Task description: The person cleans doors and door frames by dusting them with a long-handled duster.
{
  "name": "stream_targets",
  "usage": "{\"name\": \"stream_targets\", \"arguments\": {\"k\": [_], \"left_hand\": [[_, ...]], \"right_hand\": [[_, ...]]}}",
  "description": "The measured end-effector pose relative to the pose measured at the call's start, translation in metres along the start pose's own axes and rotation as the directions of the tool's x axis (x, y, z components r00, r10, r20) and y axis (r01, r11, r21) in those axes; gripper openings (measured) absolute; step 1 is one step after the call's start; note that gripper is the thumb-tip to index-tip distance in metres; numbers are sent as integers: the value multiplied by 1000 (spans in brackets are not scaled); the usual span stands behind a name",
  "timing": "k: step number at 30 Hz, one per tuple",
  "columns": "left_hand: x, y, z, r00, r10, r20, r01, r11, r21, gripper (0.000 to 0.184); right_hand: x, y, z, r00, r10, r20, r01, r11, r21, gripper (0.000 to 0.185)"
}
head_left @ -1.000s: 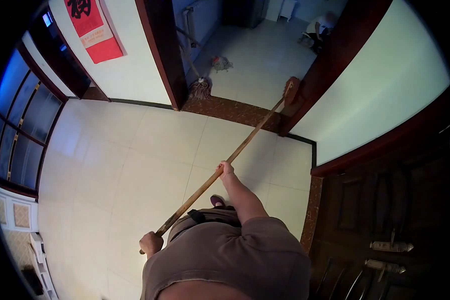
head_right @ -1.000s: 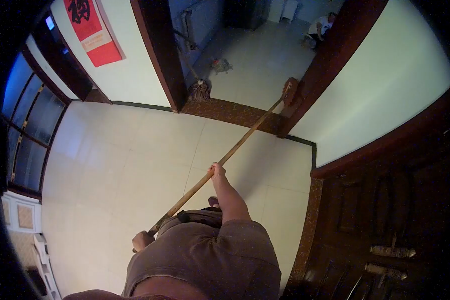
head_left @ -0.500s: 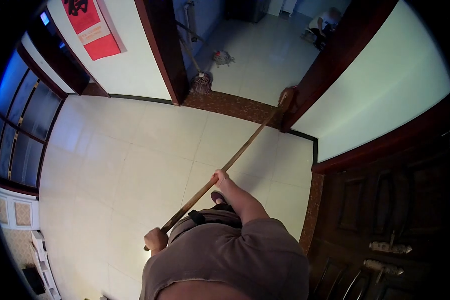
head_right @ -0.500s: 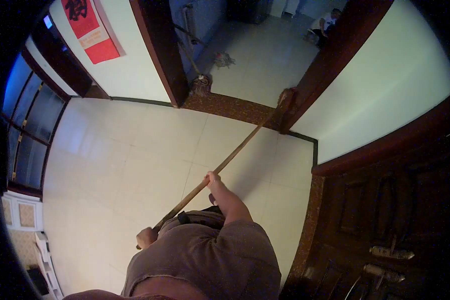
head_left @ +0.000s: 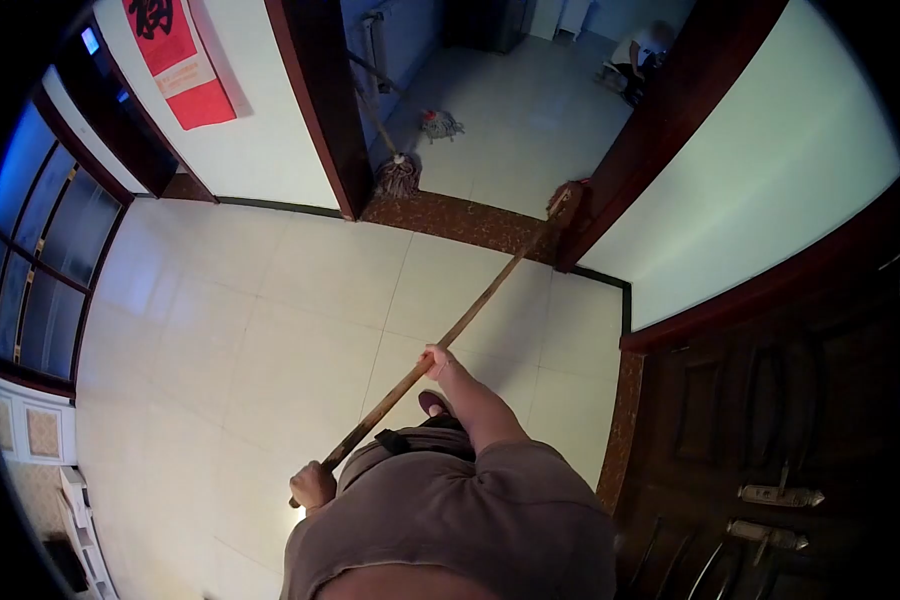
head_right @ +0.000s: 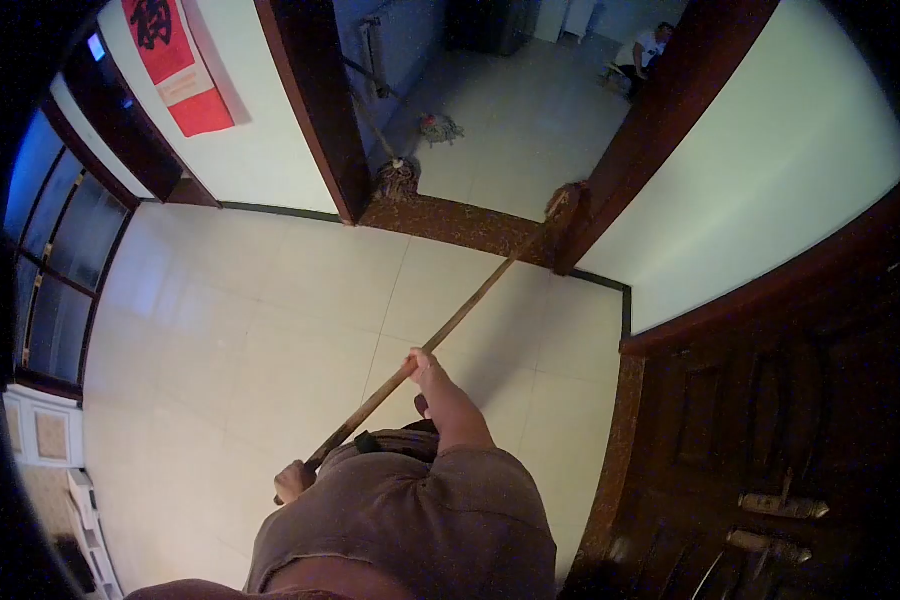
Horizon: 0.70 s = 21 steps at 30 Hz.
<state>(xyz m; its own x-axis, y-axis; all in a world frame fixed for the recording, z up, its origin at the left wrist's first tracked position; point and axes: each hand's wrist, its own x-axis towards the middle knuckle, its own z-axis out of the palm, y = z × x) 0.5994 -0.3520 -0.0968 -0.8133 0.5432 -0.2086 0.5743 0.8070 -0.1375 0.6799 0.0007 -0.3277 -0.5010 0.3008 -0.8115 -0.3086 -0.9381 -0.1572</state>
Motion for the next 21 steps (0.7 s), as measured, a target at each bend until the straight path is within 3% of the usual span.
{"name": "stream_targets", "arguments": {"k": [5, 10, 13, 17, 21], "left_hand": [[24, 25, -18, 996, 77, -47, -75, 996, 39, 12], [22, 21, -47, 984, 23, 174, -29, 999, 31, 14], [9, -7, -36, 971, -40, 236, 28, 998, 54, 15], [-17, -55, -17, 958, -121, 259, 99, 991, 94, 15], [-36, -104, 0, 973, -68, 220, 52, 996, 78, 14]], "right_hand": [[18, -28, 7, 999, 11, -38, -9, 999, 36, 14], [0, -13, 9, 992, -31, -120, 26, 999, -45, 15], [64, 38, -31, 995, -20, -95, 16, 999, -40, 13], [14, 80, -30, 985, 112, -131, -121, 991, -62, 15], [-31, 117, -15, 958, 253, -135, -251, 967, 37, 15]]}}
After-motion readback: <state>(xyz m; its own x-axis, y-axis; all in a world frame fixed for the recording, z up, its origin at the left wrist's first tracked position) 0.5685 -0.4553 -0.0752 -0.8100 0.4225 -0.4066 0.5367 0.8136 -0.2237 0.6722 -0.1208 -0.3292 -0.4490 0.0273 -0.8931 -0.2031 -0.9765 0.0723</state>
